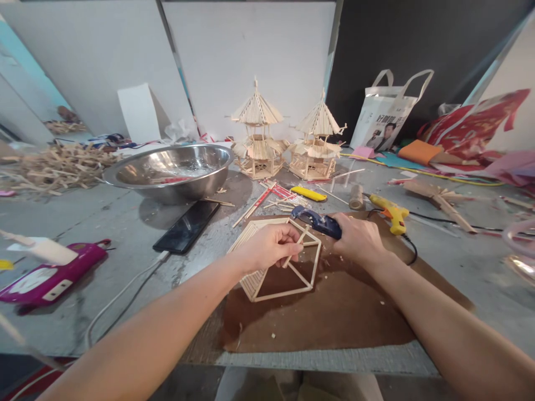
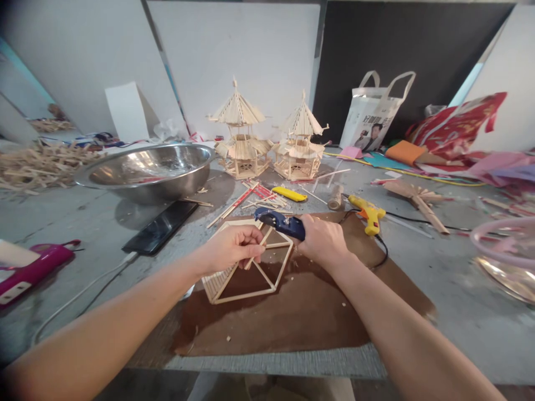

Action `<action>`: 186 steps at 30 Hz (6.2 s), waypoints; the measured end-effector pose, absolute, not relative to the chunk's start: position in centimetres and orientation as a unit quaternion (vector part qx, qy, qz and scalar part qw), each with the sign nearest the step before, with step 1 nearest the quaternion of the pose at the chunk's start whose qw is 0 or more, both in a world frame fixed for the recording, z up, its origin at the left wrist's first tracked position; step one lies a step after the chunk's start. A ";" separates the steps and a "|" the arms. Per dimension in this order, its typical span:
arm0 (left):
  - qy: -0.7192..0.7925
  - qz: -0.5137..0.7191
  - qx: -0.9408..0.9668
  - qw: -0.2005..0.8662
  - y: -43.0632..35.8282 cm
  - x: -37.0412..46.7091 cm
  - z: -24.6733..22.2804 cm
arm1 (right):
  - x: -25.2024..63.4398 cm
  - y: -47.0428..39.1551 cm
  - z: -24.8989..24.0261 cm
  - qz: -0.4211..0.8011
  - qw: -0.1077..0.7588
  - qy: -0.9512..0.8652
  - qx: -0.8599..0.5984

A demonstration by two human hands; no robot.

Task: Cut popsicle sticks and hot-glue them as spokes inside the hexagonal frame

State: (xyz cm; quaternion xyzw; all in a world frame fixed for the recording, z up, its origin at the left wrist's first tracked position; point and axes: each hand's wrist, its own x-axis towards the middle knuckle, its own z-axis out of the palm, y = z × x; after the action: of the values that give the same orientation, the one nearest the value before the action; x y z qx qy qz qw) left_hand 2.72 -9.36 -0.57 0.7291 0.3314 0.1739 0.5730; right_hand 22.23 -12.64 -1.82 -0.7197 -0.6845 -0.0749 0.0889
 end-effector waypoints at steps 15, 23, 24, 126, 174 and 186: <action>0.371 0.000 0.875 0.309 -9.3 2.2 0.1 | 24.1 -10.9 -3.5 -0.079 0.059 -0.655 -0.749; 0.348 -0.041 0.889 0.294 -9.6 2.1 0.1 | 24.0 -10.8 -4.2 -0.085 0.040 -0.672 -0.735; 0.342 -0.049 0.891 0.294 -9.6 2.1 0.1 | 23.9 -10.9 -4.2 -0.084 0.035 -0.672 -0.735; 0.285 -0.237 0.804 0.466 -9.5 2.3 -0.1 | 20.6 -14.1 -2.3 0.212 0.092 -0.899 -0.371; 0.255 -0.210 0.851 0.408 -9.5 2.4 -0.1 | 20.2 -14.2 -2.1 0.221 0.075 -0.899 -0.370; 0.250 -0.170 0.753 0.584 -8.2 1.5 -0.3 | 20.6 -14.3 -1.9 0.271 0.093 -0.882 -0.375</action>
State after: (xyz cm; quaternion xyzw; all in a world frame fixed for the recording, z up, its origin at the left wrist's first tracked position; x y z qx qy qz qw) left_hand 1.53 -8.24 -0.33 0.7534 0.2497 -0.1697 0.5842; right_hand 20.57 -14.25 -1.89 -0.3751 -0.8816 0.2710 0.0925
